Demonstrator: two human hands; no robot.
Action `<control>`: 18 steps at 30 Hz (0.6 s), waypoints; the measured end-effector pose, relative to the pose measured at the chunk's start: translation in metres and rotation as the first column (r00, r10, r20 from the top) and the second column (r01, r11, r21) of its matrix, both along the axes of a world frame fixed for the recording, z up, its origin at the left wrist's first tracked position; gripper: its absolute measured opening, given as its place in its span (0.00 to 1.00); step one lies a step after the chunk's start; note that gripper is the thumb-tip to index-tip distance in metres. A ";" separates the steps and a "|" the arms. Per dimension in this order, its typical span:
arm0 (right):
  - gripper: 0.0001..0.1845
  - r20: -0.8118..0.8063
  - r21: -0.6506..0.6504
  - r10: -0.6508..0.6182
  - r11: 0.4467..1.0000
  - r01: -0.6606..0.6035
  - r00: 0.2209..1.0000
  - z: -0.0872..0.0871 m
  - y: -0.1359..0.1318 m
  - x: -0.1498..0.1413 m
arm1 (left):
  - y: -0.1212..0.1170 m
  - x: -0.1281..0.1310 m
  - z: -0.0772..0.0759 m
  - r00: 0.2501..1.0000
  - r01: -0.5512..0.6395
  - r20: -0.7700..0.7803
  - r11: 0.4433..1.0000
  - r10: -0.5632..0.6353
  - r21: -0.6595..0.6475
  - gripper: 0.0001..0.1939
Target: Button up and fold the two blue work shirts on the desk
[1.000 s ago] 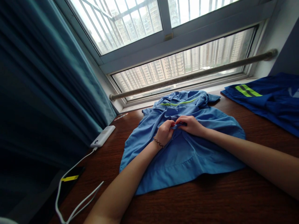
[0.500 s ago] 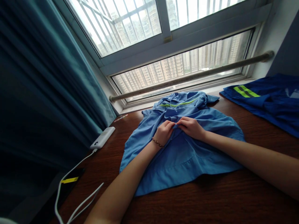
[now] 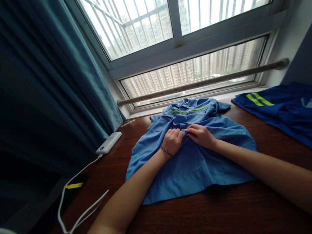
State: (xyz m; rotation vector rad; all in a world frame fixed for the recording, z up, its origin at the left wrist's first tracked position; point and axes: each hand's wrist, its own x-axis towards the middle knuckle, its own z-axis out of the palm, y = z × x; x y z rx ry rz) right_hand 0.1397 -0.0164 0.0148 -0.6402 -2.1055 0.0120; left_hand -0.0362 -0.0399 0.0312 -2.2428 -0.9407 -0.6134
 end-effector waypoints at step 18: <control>0.09 0.090 0.010 -0.188 0.982 0.188 0.978 -0.006 -0.006 -0.004 | -0.005 0.001 0.000 1.000 0.014 -0.011 0.997 -0.015 -0.076 0.11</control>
